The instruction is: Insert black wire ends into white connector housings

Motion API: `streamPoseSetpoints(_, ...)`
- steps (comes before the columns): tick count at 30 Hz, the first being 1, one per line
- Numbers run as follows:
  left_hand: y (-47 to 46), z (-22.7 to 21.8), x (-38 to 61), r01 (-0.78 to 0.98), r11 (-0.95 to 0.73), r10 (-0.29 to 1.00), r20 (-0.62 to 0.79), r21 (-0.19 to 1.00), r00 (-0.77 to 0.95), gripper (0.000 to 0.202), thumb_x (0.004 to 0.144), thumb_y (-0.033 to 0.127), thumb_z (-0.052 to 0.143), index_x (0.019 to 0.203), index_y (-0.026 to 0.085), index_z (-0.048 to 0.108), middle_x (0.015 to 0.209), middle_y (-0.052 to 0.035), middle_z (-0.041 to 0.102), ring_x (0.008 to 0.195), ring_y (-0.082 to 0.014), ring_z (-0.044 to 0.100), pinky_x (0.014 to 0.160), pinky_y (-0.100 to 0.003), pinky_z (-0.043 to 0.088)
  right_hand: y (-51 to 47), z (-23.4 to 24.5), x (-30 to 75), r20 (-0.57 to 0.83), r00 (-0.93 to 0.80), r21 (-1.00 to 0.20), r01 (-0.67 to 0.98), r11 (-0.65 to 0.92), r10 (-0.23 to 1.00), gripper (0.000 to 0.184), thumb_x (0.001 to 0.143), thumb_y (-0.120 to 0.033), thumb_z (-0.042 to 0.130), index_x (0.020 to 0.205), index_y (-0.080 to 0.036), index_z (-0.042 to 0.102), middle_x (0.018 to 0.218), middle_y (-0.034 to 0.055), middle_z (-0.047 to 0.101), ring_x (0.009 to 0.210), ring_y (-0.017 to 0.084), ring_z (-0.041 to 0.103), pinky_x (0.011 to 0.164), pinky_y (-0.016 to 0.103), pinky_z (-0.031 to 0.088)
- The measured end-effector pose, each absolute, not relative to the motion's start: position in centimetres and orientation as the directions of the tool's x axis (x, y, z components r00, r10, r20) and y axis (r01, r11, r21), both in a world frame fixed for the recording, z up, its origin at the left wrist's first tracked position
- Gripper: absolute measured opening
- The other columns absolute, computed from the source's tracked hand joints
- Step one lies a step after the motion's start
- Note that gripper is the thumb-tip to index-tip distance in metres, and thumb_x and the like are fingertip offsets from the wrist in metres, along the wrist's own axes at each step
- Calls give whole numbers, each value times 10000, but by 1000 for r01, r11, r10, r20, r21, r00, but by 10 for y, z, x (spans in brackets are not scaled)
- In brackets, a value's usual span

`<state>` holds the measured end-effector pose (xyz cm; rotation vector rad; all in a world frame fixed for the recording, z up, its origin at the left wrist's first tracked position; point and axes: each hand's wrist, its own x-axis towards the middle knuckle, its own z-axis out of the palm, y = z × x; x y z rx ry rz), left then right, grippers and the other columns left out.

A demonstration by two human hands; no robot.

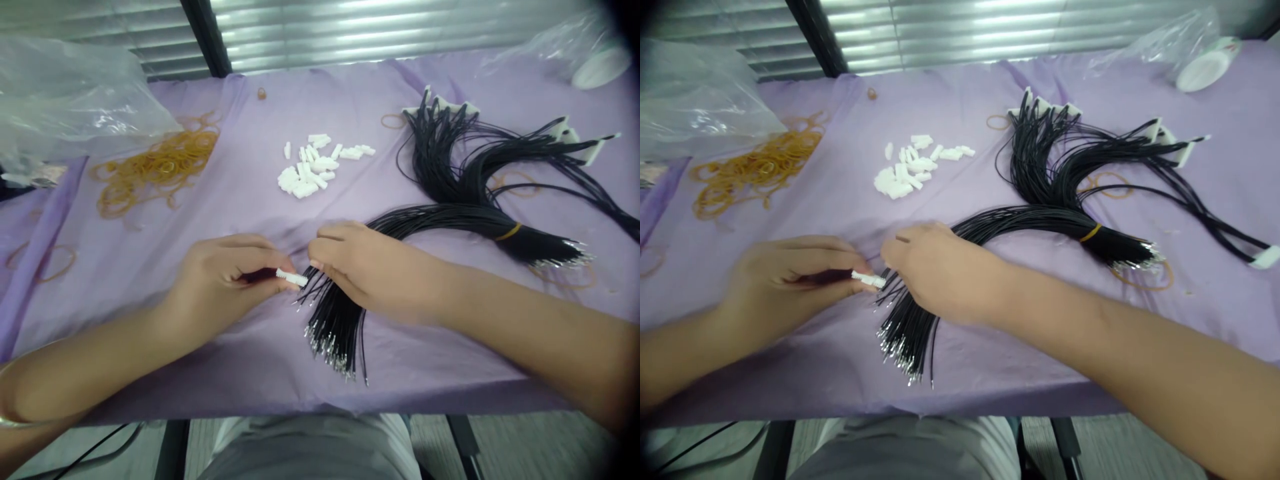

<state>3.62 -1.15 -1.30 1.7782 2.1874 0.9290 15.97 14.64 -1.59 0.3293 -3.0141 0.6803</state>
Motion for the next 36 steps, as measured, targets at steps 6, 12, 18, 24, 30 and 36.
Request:
streamPoseSetpoints(6,-10,-14,39,823,133,922,235,552,-306,44,709,235,668,736,200,669,709,11,637,575,-88,545,507,-177,406,150,-25,156,139,-961,-329,-273,904,-240,110,811,-74,411,802,-139,499,711,25,509,686,154,457,712,293,355)
streamPoseSetpoints(12,-11,-17,40,836,157,918,234,526,-320,51,718,256,662,752,221,678,729,15,640,609,-100,555,551,-195,416,151,-30,155,152,-941,-209,-330,921,-303,120,802,-92,415,839,-149,515,657,17,491,626,158,443,648,290,331)
streamPoseSetpoints(18,-14,-17,39,864,136,912,278,486,-300,43,741,242,644,774,227,668,751,18,641,662,-103,565,591,-208,430,152,-31,154,156,-925,-173,-372,912,-347,143,820,-96,391,862,-142,519,647,17,465,627,153,419,642,286,312)
streamPoseSetpoints(24,-15,-16,38,873,100,915,300,477,-269,53,753,225,627,795,205,655,791,16,653,720,-115,590,647,-217,458,151,-30,154,167,-925,-215,-371,904,-340,142,828,-93,375,833,-141,509,644,16,435,611,139,370,627,271,304)
streamPoseSetpoints(30,-14,-17,39,875,110,904,319,472,-286,53,756,248,630,801,228,653,810,25,673,734,-118,606,683,-219,475,148,-27,154,122,-940,-257,-339,905,-318,148,808,-67,362,762,-136,485,654,31,442,612,137,363,658,277,325)
streamPoseSetpoints(36,-13,-16,41,853,110,910,293,510,-293,26,755,227,631,775,224,648,785,28,666,704,-97,598,657,-197,465,147,-27,154,122,-927,-320,-375,870,-355,135,817,-80,369,774,-137,484,642,32,463,625,148,401,661,283,328)
